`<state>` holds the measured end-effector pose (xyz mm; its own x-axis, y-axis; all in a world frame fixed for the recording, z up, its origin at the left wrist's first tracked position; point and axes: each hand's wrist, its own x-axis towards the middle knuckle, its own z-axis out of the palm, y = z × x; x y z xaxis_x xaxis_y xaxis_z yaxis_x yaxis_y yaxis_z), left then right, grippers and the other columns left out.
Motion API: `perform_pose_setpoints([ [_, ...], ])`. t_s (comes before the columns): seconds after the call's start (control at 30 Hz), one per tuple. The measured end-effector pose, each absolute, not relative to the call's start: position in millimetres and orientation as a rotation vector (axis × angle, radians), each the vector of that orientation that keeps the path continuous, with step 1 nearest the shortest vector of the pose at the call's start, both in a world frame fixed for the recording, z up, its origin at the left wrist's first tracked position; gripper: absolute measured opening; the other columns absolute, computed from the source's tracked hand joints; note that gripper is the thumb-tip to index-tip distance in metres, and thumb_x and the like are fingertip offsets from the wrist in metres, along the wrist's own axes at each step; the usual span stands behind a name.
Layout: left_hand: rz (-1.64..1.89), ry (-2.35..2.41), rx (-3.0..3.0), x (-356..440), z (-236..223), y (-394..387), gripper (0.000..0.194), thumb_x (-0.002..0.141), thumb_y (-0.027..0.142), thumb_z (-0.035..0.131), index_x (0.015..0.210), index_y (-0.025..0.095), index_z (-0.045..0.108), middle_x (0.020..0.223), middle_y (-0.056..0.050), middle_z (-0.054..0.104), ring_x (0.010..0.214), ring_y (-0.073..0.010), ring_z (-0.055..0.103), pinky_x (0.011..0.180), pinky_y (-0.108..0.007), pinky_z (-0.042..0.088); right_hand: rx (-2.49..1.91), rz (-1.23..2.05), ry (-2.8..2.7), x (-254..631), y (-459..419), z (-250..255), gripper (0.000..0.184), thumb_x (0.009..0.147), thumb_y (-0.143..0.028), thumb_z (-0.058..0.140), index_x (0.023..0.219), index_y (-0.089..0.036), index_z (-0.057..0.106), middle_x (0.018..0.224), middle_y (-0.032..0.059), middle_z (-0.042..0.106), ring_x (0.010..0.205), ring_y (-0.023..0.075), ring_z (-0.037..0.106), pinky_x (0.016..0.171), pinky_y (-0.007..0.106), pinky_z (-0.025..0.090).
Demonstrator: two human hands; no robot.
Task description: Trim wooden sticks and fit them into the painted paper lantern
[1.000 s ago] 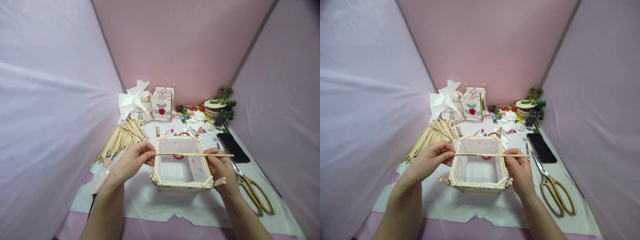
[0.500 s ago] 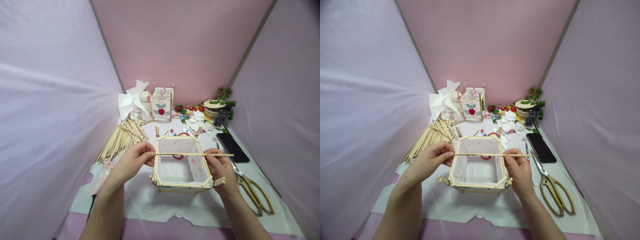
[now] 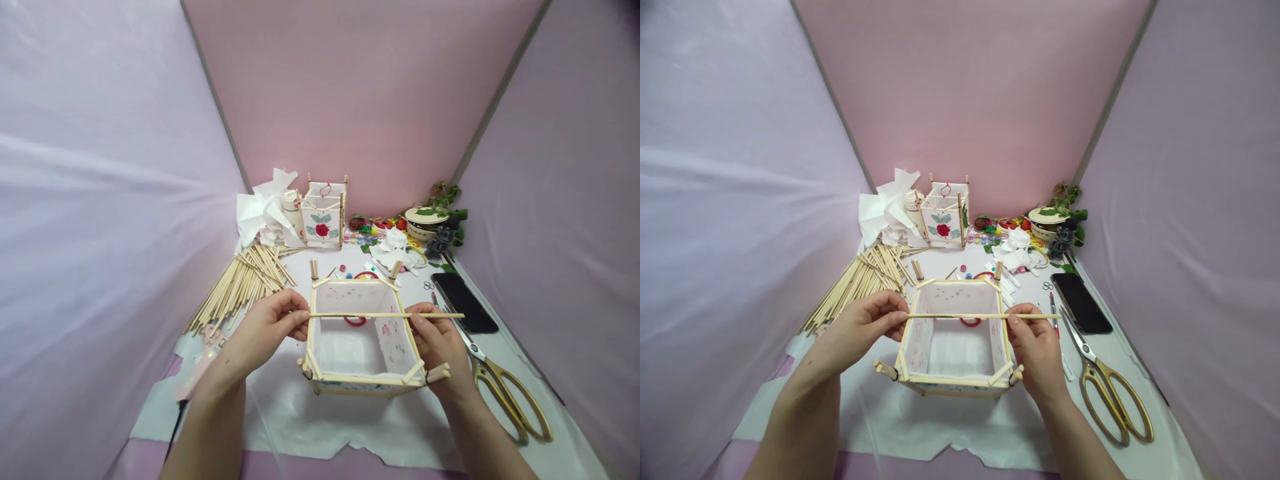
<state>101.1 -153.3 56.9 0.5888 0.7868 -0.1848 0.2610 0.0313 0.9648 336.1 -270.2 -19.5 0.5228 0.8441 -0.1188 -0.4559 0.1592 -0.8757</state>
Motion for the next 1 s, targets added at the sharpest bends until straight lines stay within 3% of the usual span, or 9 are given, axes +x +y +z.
perform_pose_setpoints([
  [0.33,0.392,0.909,1.524,98.0,57.2,-149.4,0.027,0.085,0.042,0.054,0.081,0.016,0.053,0.069,0.0,0.061,0.063,-0.0121,0.062,0.064,-0.028,0.054,-1.034,1.0,-0.482,335.2,-271.6,-14.2,0.02,0.071,-0.032,0.073,0.08,-0.022,0.059,0.068,-0.001,0.059,0.057,0.0121,0.054,0.053,0.023,0.043],
  [0.73,0.267,0.874,1.652,97.5,54.2,-145.9,0.041,0.087,0.051,0.045,0.066,0.016,0.049,0.056,0.003,0.047,0.05,-0.0071,0.043,0.046,-0.019,0.031,-1.025,1.005,-0.481,332.7,-272.8,-13.8,0.019,0.072,-0.033,0.071,0.081,-0.022,0.058,0.065,-0.001,0.059,0.055,0.013,0.054,0.052,0.023,0.043],
  [1.0,0.267,0.881,1.654,98.0,57.8,-147.6,0.04,0.086,0.052,0.044,0.068,0.016,0.048,0.058,0.003,0.046,0.05,-0.0071,0.042,0.045,-0.019,0.031,-1.038,1.003,-0.49,333.3,-272.6,-14.0,0.018,0.072,-0.033,0.07,0.081,-0.023,0.059,0.064,-0.0013,0.059,0.057,0.0131,0.054,0.053,0.023,0.042],
])
